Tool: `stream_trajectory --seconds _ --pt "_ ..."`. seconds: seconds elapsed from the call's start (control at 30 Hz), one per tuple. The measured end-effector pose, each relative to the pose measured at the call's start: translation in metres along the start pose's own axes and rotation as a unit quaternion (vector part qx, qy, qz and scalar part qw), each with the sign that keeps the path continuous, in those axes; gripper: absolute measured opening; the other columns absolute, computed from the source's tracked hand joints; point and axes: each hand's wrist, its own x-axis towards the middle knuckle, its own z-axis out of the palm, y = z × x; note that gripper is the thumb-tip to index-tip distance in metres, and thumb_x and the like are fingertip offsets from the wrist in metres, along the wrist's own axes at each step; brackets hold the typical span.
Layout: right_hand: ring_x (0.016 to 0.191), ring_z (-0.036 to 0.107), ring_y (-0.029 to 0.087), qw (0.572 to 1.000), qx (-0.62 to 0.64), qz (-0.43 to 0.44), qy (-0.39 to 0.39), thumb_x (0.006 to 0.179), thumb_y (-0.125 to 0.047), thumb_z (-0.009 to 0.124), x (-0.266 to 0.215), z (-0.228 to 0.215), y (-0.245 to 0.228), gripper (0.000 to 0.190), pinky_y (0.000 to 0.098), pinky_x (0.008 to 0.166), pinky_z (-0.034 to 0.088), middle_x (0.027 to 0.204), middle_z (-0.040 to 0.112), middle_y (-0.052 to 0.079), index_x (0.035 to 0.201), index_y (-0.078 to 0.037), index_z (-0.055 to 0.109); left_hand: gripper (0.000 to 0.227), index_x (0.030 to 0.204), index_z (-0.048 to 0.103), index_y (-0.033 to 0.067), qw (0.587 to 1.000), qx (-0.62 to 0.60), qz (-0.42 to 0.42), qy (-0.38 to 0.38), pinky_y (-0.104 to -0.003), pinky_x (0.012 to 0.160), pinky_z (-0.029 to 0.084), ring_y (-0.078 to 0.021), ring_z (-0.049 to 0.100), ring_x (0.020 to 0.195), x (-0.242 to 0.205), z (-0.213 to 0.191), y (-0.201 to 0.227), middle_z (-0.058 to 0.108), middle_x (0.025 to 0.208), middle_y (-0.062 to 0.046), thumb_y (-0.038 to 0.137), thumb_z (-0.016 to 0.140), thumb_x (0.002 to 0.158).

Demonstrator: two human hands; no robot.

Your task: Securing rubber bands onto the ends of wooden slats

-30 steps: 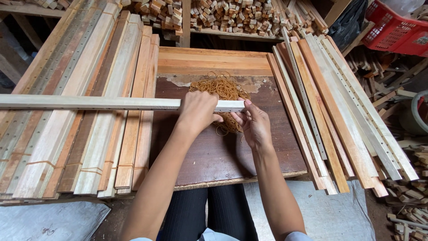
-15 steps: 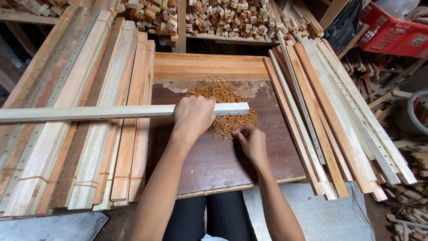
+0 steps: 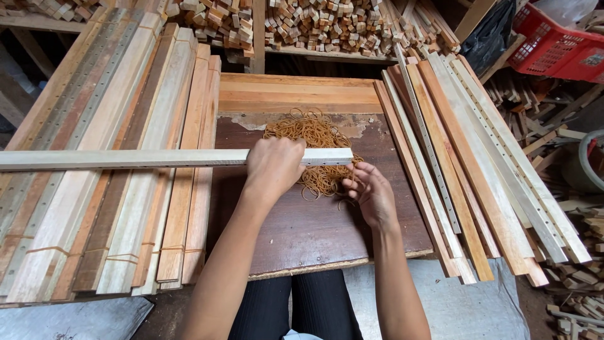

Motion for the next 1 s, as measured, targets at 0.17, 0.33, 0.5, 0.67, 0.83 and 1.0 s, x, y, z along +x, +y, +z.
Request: stream_trajectory --seconds 0.17,0.33,0.5,0.67,0.83,1.0 --pt "0.067 0.074 0.014 0.988 -0.072 -0.128 -0.047 0.086 -0.006 0.075 0.011 0.002 -0.02 0.04 0.0178 0.046 0.057 0.112 0.075 0.017 0.119 -0.007 0.052 0.02 0.095 0.077 0.0069 1.0 -0.007 0.007 0.006 -0.051 0.068 0.061 -0.0427 0.077 0.077 -0.006 -0.012 0.005 0.073 0.07 -0.017 0.009 0.067 0.078" --pt "0.061 0.072 0.016 0.955 -0.162 -0.178 -0.176 0.075 -0.008 0.082 0.015 0.039 -0.052 0.057 0.0204 0.044 0.055 0.105 0.074 0.024 0.117 -0.011 0.044 0.021 0.097 0.076 0.0069 1.0 -0.01 0.016 0.007 -0.052 0.068 0.061 -0.0428 0.076 0.076 -0.011 -0.021 0.007 0.073 0.07 -0.017 0.008 0.067 0.078" --pt "0.061 0.067 0.021 0.958 -0.157 -0.112 -0.211 0.071 -0.019 0.087 0.031 0.032 -0.023 0.061 0.0277 0.046 0.058 0.09 0.068 0.017 0.115 -0.005 0.046 0.021 0.098 0.074 0.0057 1.0 -0.011 0.018 0.006 -0.052 0.068 0.061 -0.0428 0.076 0.075 -0.012 -0.037 0.012 0.073 0.07 -0.018 0.008 0.07 0.077" --pt "0.063 0.07 0.02 0.979 -0.001 -0.13 -0.159 0.075 -0.01 0.088 0.017 0.062 0.009 0.061 0.0295 0.053 0.063 0.088 0.067 0.014 0.115 -0.007 0.042 0.036 0.113 0.067 0.0037 1.0 -0.02 0.008 0.004 -0.054 0.071 0.061 -0.0443 0.076 0.079 -0.011 -0.032 0.015 0.074 0.076 -0.021 0.005 0.072 0.078" --pt "0.063 0.071 0.014 0.991 0.042 -0.122 -0.03 0.081 -0.007 0.085 -0.025 0.112 0.033 0.048 0.0202 0.052 0.062 0.086 0.072 0.008 0.117 -0.004 0.054 0.055 0.134 0.051 -0.0023 1.0 -0.028 -0.006 0.001 -0.058 0.075 0.059 -0.0468 0.076 0.083 -0.005 -0.042 0.018 0.075 0.082 -0.026 -0.004 0.068 0.082" --pt "0.081 0.066 0.015 0.985 -0.103 -0.126 -0.054 0.1 -0.019 0.058 -0.086 0.116 0.026 0.03 0.0215 0.055 0.053 0.097 0.066 0.009 0.125 -0.002 0.056 0.051 0.131 0.049 0.0015 1.0 -0.027 -0.005 0.005 -0.057 0.071 0.06 -0.045 0.077 0.077 0.007 -0.023 0.007 0.074 0.077 -0.023 -0.001 0.062 0.082"
